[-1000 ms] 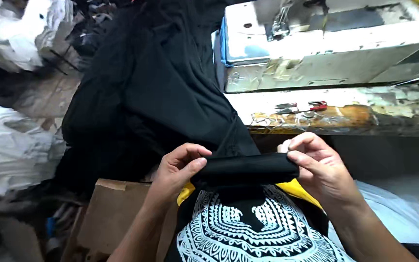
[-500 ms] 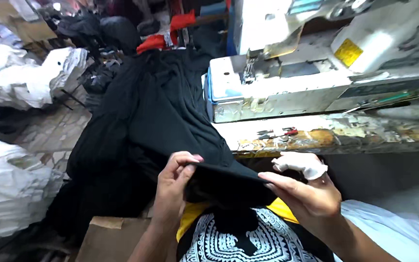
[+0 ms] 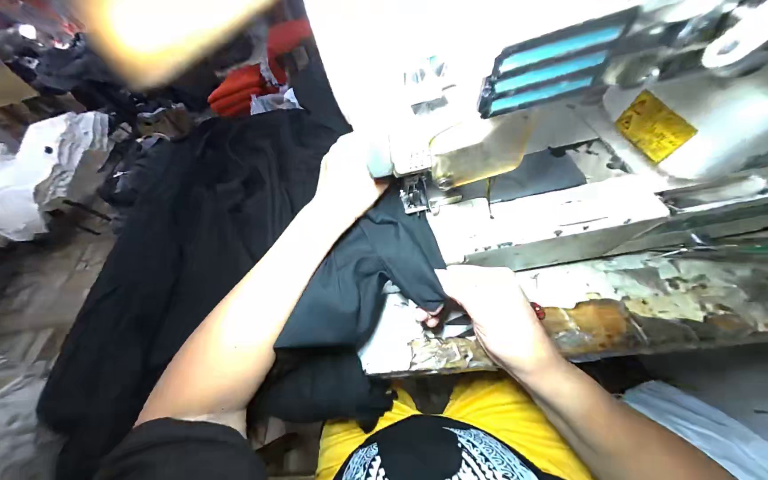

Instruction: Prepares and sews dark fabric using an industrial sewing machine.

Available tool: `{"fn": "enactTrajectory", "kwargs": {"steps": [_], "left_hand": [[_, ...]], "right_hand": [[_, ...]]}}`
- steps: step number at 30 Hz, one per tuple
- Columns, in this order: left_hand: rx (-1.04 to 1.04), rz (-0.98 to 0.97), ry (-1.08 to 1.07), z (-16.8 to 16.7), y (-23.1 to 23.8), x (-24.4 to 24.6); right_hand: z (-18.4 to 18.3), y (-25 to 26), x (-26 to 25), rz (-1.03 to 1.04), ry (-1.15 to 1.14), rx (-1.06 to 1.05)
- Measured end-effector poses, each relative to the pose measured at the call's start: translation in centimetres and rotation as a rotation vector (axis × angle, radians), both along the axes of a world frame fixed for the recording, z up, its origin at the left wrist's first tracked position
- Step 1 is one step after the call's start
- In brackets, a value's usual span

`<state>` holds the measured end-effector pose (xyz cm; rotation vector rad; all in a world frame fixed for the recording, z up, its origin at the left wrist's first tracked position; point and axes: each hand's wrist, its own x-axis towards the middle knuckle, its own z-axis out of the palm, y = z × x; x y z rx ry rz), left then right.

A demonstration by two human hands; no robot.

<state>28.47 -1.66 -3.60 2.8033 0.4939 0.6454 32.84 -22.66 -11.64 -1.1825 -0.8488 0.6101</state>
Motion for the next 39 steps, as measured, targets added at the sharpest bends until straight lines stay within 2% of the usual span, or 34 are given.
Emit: {"fn": "enactTrajectory", "kwargs": {"steps": [1,4,5,7,8,9,11,15,23,26,28,29,31,33,35,37,39], "left_hand": [[-0.005,-0.011,-0.015,-0.5,0.6,0.4],[0.187,-0.173,-0.379,-7.3,7.3,2.6],[0.187,-0.194,-0.430,-8.2,8.3,3.1],[0.162,-0.144,-0.410,-7.4,7.2,2.9],[0.114,-0.073,-0.302,-5.3,4.9,2.1],[-0.012,0.018,-0.105,-1.9,1.8,1.1],[-0.105,0.119,0.025,0.7,-0.6,0.9],[-0.099,0.091,-0.031,0.0,0.3,1.3],[-0.124,0.147,0.090,0.7,-0.2,1.6],[-0.122,0.152,0.130,1.4,-0.4,1.5],[-0.118,0.182,0.179,2.6,-0.9,0.6],[-0.087,0.168,0.155,2.8,-1.2,-0.6],[0.002,0.014,-0.041,2.3,-2.2,-4.5],[0.074,-0.081,-0.182,1.4,-4.0,-8.0],[0.124,-0.085,-0.192,-0.3,-5.0,-9.2],[0.159,-0.068,-0.259,-1.8,-4.7,-8.3],[0.178,-0.084,-0.439,-1.8,-4.2,-6.8]], "right_hand": [[0.0,0.2,0.2,-0.011,-0.031,0.010],[-0.2,0.3,0.3,0.000,-0.056,0.051],[-0.3,0.3,0.3,0.003,-0.038,0.063],[-0.3,0.3,0.1,0.002,0.002,0.062],[-0.2,0.3,0.0,-0.002,0.030,0.052],[-0.1,0.4,-0.2,-0.006,0.054,0.043],[0.3,0.5,-0.5,-0.026,0.069,0.018],[0.6,0.8,-0.6,-0.062,0.073,0.000],[0.6,0.6,-0.8,-0.073,0.064,-0.065],[-0.1,0.0,-0.3,-0.070,-0.112,-0.111],[-0.7,-1.6,-0.4,-0.180,-0.312,-0.039],[-1.0,-2.4,-0.5,-0.254,-0.408,0.033],[-1.0,-3.5,-0.4,-0.398,-0.583,0.134],[-0.6,-3.2,-0.1,-0.490,-0.753,0.119],[-0.1,-1.8,0.2,-0.492,-0.853,0.092],[0.4,-0.4,0.2,-0.401,-0.748,0.124],[1.3,0.1,0.0,-0.229,-0.427,0.150]]}}
